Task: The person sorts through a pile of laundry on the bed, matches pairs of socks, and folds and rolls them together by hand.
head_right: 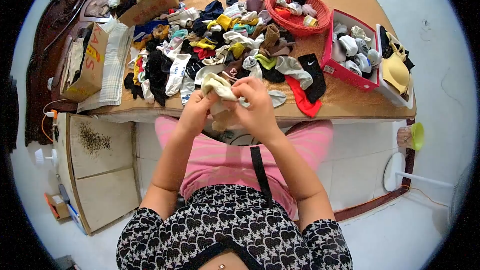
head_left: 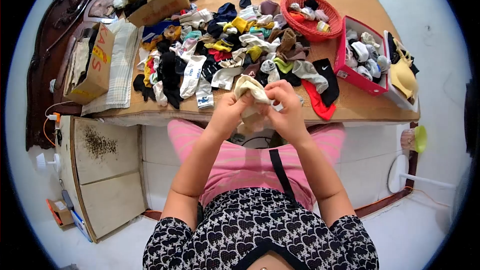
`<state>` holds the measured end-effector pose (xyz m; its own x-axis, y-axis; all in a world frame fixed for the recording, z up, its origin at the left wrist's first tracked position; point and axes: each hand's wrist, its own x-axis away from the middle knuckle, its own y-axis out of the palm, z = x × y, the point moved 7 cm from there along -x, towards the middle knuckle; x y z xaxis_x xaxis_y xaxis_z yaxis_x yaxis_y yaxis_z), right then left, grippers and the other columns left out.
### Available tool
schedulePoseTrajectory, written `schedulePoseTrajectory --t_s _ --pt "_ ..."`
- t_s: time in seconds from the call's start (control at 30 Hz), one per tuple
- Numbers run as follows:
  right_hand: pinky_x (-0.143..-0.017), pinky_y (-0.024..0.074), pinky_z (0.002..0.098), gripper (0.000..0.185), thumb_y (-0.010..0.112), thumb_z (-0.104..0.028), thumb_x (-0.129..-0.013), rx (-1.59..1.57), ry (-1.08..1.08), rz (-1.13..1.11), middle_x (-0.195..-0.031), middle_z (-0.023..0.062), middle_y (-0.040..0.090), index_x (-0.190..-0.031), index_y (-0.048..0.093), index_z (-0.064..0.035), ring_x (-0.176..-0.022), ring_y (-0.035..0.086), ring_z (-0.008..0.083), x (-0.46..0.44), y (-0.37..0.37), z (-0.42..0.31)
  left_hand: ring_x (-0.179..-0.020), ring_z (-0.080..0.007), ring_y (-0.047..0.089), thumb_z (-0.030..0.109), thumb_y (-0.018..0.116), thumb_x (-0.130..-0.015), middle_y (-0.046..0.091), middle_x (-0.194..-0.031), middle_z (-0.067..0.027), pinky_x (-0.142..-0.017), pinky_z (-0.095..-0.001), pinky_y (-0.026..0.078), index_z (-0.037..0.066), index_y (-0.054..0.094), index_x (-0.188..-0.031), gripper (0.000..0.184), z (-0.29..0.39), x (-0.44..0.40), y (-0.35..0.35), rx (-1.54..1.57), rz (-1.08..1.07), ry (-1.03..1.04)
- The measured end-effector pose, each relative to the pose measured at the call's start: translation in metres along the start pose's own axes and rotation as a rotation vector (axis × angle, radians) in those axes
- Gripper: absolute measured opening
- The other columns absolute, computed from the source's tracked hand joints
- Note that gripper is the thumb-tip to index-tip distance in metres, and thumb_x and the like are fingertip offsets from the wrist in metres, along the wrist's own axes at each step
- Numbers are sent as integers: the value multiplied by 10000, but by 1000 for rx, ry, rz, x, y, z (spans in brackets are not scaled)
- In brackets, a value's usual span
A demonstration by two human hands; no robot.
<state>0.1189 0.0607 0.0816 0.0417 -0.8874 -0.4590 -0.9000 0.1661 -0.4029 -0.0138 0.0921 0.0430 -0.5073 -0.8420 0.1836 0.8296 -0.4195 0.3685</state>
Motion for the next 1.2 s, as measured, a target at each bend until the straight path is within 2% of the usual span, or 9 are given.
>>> schedulePoseTrajectory --t_s 0.1,0.2,0.33,0.5,0.63,0.7,0.83,1.1,1.2 --pt "-656 425 221 154 687 -123 -826 -656 321 105 -776 -7 583 -887 595 -17 -702 517 58 -6 -2 15 -885 -126 610 289 562 -912 621 -1013 -61 -787 -273 490 -11 553 -1135 374 15 0 3 89 -125 -15" --pt "-638 413 209 172 653 -189 -871 -690 349 145 -764 -27 592 -897 609 -25 -713 506 40 -11 -14 17 -942 -141 600 276 581 -893 607 -1067 -69 -839 -299 483 -22 521 -1178 417 40 6 22 204 -245 33" --pt "-645 408 204 186 646 -206 -877 -743 439 157 -782 -30 604 -908 634 -23 -713 506 39 -13 -15 21 -973 -157 596 228 640 -853 604 -1084 -71 -863 -316 482 -24 522 -1177 427 38 4 17 -110 -184 7" --pt "-652 412 201 154 636 -179 -880 -738 400 323 -790 -27 613 -893 634 -25 -707 518 38 -14 -30 19 -555 -58 500 224 616 -884 580 -710 6 -536 -212 422 2 649 -913 227 44 -2 5 -71 -29 116" --pt "-663 421 196 133 610 -156 -897 -790 350 475 -808 -19 623 -895 629 -25 -721 528 38 -16 -62 24 -647 -55 519 223 606 -892 569 -711 22 -617 -207 426 20 660 -953 218 64 1 -9 -78 100 207" --pt "-682 441 205 131 600 -142 -901 -832 337 552 -842 7 625 -921 605 -13 -744 549 51 -18 -73 23 -744 -66 546 205 593 -901 614 -794 4 -708 -219 428 20 662 -977 211 85 4 -15 -179 221 473" --pt "-706 470 223 133 598 -123 -897 -886 299 637 -885 28 620 -966 568 -13 -765 571 71 -19 -81 24 -919 -134 608 187 551 -920 630 -1048 -73 -829 -273 463 -2 592 -1103 267 95 5 -19 9 163 404" --pt "-683 457 208 138 607 -128 -894 -845 281 509 -871 23 612 -960 560 -17 -753 558 60 -21 -72 -2 -1007 -322 602 255 358 -986 563 -1154 -171 -827 -465 522 27 401 -1280 374 96 -3 -17 455 35 333" --pt "-645 420 187 146 627 -136 -884 -793 263 496 -830 -2 587 -939 555 -21 -713 512 35 -24 -74 -8 -1047 -316 582 240 346 -990 551 -1174 -163 -861 -469 508 28 397 -1274 359 88 -7 -18 553 16 283"
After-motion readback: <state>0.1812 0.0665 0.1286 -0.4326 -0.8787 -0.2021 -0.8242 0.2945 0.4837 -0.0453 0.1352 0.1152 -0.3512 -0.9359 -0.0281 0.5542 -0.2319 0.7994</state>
